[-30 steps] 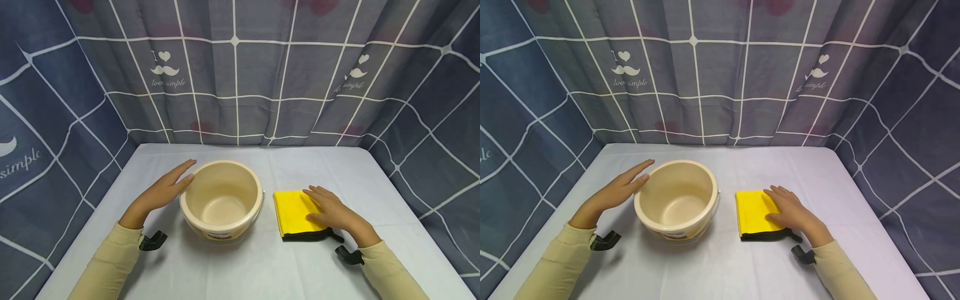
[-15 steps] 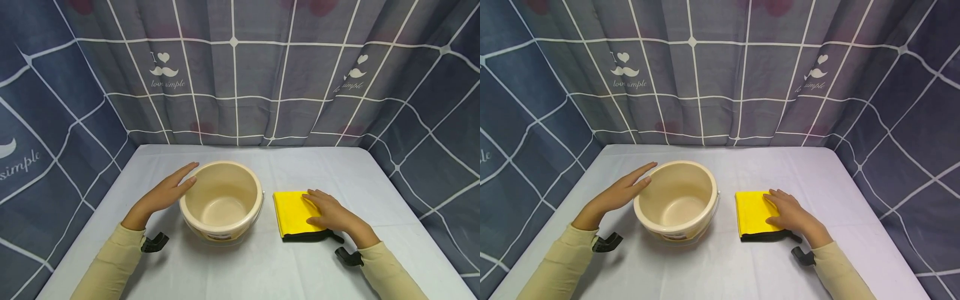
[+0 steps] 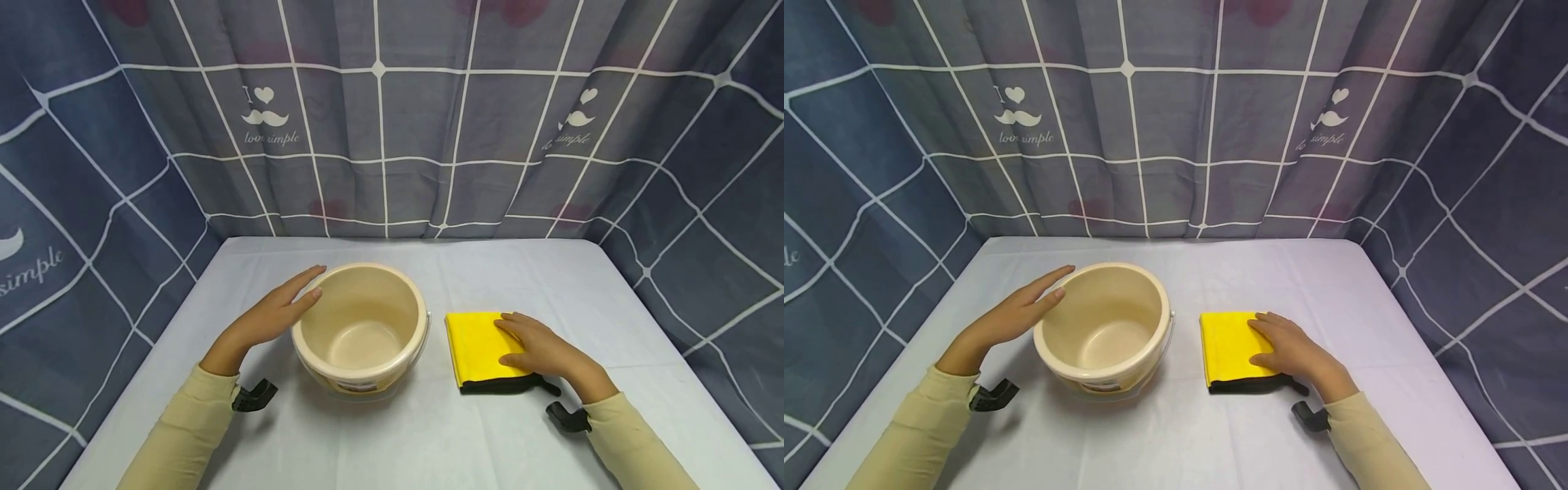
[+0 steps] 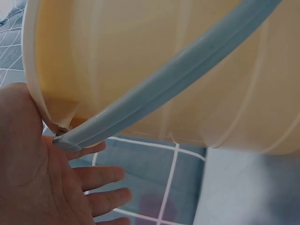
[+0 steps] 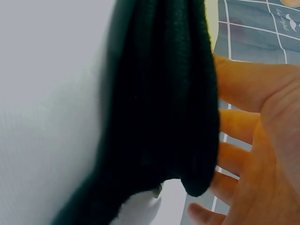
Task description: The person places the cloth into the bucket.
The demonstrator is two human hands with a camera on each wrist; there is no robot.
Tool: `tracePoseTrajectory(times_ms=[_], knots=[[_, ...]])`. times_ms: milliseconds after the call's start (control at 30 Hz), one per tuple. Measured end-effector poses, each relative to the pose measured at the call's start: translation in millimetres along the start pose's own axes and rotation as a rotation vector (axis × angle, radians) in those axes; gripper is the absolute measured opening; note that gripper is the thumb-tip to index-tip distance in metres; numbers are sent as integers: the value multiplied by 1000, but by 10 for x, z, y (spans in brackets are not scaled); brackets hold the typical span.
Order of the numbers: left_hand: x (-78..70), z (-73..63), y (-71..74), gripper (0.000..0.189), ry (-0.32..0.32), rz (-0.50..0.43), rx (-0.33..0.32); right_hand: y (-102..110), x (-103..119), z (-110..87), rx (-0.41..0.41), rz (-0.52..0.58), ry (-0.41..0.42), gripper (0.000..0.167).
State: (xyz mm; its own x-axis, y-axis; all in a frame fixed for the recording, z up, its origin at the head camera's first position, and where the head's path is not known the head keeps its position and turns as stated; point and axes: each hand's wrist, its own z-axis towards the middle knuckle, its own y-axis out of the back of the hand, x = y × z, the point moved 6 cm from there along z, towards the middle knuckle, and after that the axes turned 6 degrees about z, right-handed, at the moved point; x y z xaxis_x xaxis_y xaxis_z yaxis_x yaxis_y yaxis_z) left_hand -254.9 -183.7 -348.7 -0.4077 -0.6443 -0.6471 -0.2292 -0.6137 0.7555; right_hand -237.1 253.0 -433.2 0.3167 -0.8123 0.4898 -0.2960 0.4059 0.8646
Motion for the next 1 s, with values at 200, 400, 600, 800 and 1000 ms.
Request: tracePoseTrajectory(times_ms=[200, 400, 600, 800, 1000], knots=[[25, 16, -22, 56, -6, -19, 5, 7, -13, 11, -14, -4, -18, 70], [14, 15, -30, 53, -33, -44, 7, 11, -7, 3, -47, -18, -16, 65], [1, 6, -36, 52, -41, -61, 4, 8, 0, 0, -98, -54, 11, 59], [28, 3, -52, 51, -41, -77, 7, 9, -8, 20, -111, -87, -3, 56], [41, 19, -65, 50, -51, -86, 5, 30, 15, 30, -122, -126, -11, 49]])
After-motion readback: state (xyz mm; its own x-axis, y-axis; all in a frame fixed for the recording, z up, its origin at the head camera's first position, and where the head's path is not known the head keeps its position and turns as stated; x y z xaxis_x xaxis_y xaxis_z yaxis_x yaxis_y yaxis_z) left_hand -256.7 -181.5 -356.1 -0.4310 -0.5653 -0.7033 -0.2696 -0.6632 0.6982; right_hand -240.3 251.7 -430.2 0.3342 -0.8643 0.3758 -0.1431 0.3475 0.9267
